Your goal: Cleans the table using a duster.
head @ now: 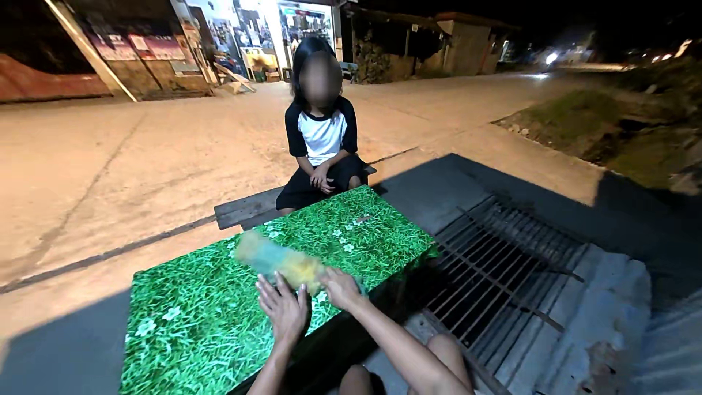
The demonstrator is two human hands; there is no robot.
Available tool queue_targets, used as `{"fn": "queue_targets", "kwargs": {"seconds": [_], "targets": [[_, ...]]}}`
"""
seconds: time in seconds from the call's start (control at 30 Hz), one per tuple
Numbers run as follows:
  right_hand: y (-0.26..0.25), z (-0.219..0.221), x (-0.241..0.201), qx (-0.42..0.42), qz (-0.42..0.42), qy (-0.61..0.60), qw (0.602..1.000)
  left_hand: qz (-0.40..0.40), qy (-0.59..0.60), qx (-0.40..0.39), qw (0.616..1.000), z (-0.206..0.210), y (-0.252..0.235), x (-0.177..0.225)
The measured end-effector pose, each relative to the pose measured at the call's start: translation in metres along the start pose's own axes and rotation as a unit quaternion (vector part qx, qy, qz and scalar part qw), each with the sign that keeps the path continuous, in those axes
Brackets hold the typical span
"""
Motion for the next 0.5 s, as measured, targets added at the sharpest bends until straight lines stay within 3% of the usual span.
{"fn": "queue_targets", "kwargs": {"seconds": [0.07, 0.2, 0.23, 0.3, 0.43, 0.5], "targets": [[-0.022, -0.001, -0.004, 0.003, -0.038, -0.004, 0.999, -0.002, 0.009, 0.04, 0.999, 0.0, 0.0, 0.0], [-0.062, -0.008, -0.015, 0.058, 0.183, -0.082, 0.978, 0.004, 0.015, 0.074, 0.997, -0.002, 0.0, 0.002], [-0.069, -0.006, -0.023, 0.063, 0.205, -0.094, 0.972, 0.002, 0.014, 0.077, 0.997, -0.001, -0.001, 0.002], [-0.072, 0.002, -0.045, 0.029, 0.146, -0.082, 0.985, -0.006, 0.023, 0.085, 0.996, -0.002, -0.001, 0.002], [-0.063, 0.03, -0.068, -0.027, -0.106, -0.122, 0.987, -0.006, 0.048, 0.085, 0.995, -0.009, 0.002, 0.004], [-0.068, 0.028, -0.067, -0.049, -0.146, -0.107, 0.982, -0.004, 0.058, 0.085, 0.995, -0.012, 0.002, 0.007]]}}
Point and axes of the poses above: each hand's wrist, its own y-axis away from the middle knuckle, its own z-axis out of the palm, x = y × z, the point moved 1 cm from there along -y, towards the middle knuckle, and after that the axes turned 4 degrees about -x, right-handed, at the moved point
